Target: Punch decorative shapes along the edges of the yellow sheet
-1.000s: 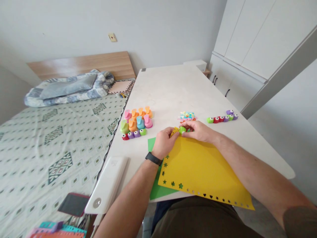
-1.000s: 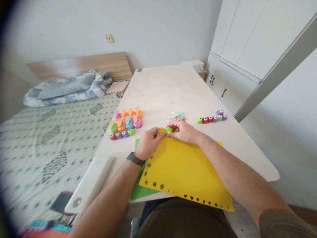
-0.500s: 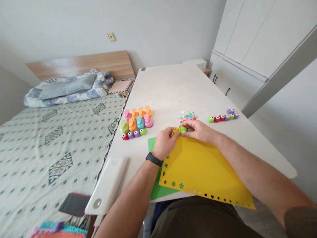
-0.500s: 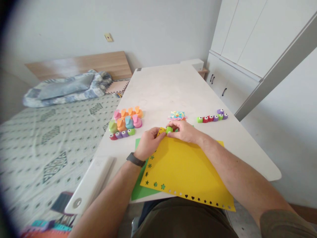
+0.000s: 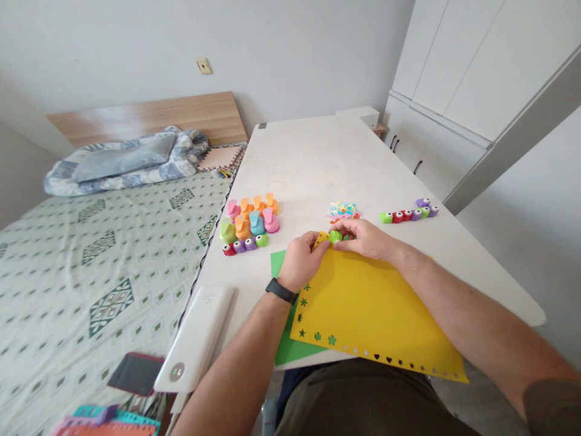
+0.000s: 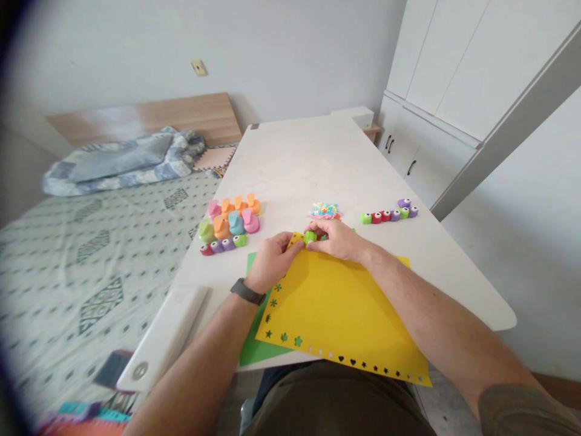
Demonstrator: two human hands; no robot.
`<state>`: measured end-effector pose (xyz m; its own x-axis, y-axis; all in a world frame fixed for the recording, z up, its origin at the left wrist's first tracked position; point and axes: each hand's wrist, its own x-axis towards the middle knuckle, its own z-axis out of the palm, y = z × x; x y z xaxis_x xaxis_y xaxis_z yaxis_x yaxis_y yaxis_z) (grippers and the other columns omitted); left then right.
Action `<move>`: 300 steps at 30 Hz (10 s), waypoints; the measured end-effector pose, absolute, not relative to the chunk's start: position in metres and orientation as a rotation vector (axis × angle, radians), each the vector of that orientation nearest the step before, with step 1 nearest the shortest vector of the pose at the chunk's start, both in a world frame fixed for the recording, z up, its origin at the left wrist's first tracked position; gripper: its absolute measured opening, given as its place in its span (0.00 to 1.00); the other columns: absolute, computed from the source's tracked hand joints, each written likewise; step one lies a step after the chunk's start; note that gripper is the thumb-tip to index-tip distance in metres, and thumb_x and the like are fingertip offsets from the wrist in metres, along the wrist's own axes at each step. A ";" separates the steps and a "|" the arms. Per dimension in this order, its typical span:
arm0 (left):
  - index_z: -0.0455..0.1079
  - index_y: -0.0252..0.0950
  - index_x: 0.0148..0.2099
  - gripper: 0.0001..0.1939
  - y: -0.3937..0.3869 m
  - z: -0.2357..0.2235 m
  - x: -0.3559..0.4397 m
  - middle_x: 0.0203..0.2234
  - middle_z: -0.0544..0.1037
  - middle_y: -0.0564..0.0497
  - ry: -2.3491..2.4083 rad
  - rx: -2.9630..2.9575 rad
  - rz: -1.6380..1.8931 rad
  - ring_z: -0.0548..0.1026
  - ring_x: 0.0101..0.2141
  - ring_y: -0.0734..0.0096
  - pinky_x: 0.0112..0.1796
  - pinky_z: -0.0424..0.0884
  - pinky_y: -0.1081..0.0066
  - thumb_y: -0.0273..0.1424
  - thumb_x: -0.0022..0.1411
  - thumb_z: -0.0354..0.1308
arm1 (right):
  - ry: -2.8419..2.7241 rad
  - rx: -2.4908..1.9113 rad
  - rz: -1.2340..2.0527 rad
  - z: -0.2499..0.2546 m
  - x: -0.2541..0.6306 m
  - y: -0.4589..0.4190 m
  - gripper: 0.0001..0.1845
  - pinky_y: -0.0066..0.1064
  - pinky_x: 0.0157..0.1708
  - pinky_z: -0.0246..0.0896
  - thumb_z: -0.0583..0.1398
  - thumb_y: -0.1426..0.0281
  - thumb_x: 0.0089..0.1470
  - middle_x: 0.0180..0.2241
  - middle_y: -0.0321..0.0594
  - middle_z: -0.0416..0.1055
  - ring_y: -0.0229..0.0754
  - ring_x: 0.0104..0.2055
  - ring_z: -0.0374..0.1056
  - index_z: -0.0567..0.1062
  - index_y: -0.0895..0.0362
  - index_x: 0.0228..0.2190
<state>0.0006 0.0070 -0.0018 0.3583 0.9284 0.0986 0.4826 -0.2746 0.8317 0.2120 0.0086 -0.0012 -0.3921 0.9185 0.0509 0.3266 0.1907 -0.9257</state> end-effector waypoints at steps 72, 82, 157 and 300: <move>0.67 0.38 0.54 0.28 -0.003 0.014 -0.005 0.36 0.78 0.49 1.228 1.972 0.670 0.74 0.34 0.65 0.33 0.65 0.68 0.52 0.60 0.60 | -1.831 -1.190 1.213 0.002 0.207 0.006 0.16 0.32 0.37 0.62 0.66 0.67 0.50 0.35 0.38 0.75 0.40 0.35 0.68 0.76 0.58 0.42; 0.67 0.37 0.45 0.08 0.002 0.013 -0.010 0.28 0.72 0.54 1.191 1.909 0.696 0.67 0.26 0.73 0.27 0.60 0.73 0.35 0.66 0.52 | -1.820 -1.210 1.244 0.003 0.207 0.006 0.19 0.33 0.37 0.63 0.68 0.63 0.49 0.33 0.38 0.74 0.41 0.35 0.68 0.75 0.58 0.42; 0.70 0.36 0.44 0.11 0.006 0.005 -0.014 0.27 0.75 0.53 1.191 1.758 0.733 0.69 0.25 0.74 0.24 0.60 0.75 0.37 0.63 0.57 | -1.826 -1.243 1.236 0.009 0.203 0.006 0.17 0.32 0.36 0.61 0.69 0.66 0.47 0.32 0.36 0.73 0.39 0.32 0.66 0.76 0.58 0.39; 0.73 0.36 0.46 0.26 0.004 0.006 -0.004 0.31 0.78 0.52 1.161 1.794 0.730 0.71 0.29 0.72 0.28 0.63 0.73 0.50 0.54 0.66 | -1.906 -1.280 1.068 0.009 0.197 0.004 0.13 0.29 0.34 0.60 0.64 0.75 0.46 0.31 0.35 0.75 0.38 0.32 0.68 0.77 0.57 0.38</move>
<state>-0.0035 0.0038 0.0059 0.3973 0.9174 0.0221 0.4178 -0.2023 0.8858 0.1970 0.0044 0.0089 -0.3548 0.9339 0.0430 0.4511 0.2113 -0.8671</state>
